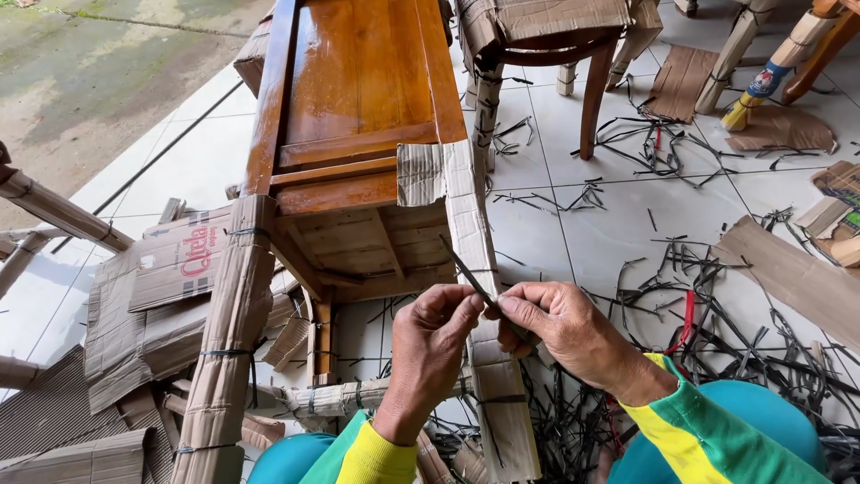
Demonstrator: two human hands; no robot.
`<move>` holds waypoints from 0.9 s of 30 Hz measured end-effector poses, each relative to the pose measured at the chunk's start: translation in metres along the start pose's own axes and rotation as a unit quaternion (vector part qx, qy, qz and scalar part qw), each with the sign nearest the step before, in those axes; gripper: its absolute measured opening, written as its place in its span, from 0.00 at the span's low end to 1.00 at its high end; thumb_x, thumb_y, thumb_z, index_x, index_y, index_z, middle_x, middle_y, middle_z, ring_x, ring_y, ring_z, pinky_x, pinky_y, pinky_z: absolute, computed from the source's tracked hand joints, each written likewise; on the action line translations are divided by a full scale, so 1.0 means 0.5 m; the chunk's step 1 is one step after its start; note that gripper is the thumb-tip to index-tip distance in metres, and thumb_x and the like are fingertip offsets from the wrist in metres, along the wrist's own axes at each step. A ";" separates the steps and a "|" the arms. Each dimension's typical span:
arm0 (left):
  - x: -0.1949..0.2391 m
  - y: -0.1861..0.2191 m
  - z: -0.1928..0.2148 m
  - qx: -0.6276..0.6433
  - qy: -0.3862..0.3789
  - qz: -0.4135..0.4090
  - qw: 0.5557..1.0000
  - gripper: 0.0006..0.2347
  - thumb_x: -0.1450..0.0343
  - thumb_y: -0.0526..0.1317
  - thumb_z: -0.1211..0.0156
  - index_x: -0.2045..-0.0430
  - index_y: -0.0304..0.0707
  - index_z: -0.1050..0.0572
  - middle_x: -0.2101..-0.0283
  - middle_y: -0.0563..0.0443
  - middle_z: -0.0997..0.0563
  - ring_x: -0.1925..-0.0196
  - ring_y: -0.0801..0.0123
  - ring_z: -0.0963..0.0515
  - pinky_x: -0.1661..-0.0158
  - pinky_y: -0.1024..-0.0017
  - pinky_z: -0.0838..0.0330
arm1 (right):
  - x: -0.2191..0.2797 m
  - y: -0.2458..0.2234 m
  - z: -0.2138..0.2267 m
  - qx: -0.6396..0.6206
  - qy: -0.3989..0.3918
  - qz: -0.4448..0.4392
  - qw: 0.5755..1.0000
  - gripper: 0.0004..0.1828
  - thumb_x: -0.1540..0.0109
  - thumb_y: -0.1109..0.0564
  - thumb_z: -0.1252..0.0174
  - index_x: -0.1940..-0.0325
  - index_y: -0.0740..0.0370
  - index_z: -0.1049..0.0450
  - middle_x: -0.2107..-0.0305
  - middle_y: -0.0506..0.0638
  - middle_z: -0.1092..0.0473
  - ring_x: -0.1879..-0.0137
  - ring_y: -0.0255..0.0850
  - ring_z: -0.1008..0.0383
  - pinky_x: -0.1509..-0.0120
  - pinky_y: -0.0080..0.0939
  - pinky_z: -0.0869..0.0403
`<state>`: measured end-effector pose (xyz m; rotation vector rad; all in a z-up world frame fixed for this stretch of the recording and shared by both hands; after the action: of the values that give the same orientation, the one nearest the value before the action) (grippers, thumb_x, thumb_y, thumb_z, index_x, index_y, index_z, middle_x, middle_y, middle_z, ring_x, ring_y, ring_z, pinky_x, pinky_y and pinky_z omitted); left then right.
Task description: The person wraps a wooden chair leg with strips of cardboard and secures them using black plastic strapping. They use a red-handled tool to cut the straps and continue wrapping the leg methodically.
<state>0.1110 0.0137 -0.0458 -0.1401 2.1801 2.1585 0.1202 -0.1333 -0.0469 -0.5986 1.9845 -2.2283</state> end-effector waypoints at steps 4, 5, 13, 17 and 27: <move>-0.002 -0.028 0.019 -0.009 0.041 0.048 0.998 0.05 0.29 0.37 0.35 0.68 0.35 0.16 0.73 0.56 0.17 0.72 0.78 0.25 0.69 0.79 0.28 | 0.000 0.012 0.010 -0.045 0.001 -0.043 0.998 0.16 0.34 0.56 0.46 0.58 0.73 0.20 0.74 0.60 0.22 0.69 0.45 0.22 0.64 0.41 0.22; -0.002 -0.036 0.023 0.015 0.050 0.059 0.997 0.05 0.29 0.37 0.36 0.67 0.35 0.16 0.71 0.55 0.15 0.72 0.78 0.24 0.68 0.78 0.27 | 0.002 0.020 0.013 -0.052 0.004 -0.071 0.996 0.15 0.34 0.56 0.45 0.56 0.73 0.20 0.73 0.61 0.22 0.68 0.46 0.22 0.64 0.42 0.22; 0.008 -0.017 0.015 0.027 0.032 0.057 0.998 0.06 0.30 0.38 0.36 0.68 0.33 0.17 0.71 0.54 0.17 0.70 0.77 0.21 0.66 0.78 0.22 | -0.001 0.028 0.028 0.052 0.012 -0.039 0.998 0.14 0.34 0.53 0.43 0.62 0.67 0.18 0.80 0.51 0.29 0.77 0.36 0.34 0.77 0.33 0.36; 0.010 -0.026 0.011 0.075 0.029 0.022 0.997 0.05 0.30 0.37 0.33 0.71 0.35 0.18 0.72 0.55 0.18 0.72 0.76 0.22 0.69 0.79 0.24 | -0.001 0.008 0.020 0.119 0.003 0.021 0.993 0.14 0.33 0.54 0.43 0.67 0.64 0.19 0.83 0.48 0.31 0.79 0.33 0.35 0.74 0.32 0.36; 0.067 -0.126 0.048 0.095 0.131 0.283 0.945 0.08 0.26 0.37 0.47 0.57 0.35 0.28 0.60 0.46 0.24 0.66 0.68 0.25 0.65 0.71 0.30 | -0.031 0.088 0.150 0.289 0.109 -0.040 0.950 0.17 0.36 0.49 0.42 0.78 0.56 0.26 0.85 0.42 0.33 0.77 0.34 0.41 0.71 0.38 0.40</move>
<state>0.0847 0.0366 -0.1125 0.2612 2.8539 2.2687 0.1530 -0.2049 -0.0878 -0.3725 1.2709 -2.8429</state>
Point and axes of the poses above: each hand's wrist, its own x-axis away from the middle knuckle, its own z-axis out of the back of the hand, y = z × x, the point moved 10 cm from there along -x, towards the middle knuckle
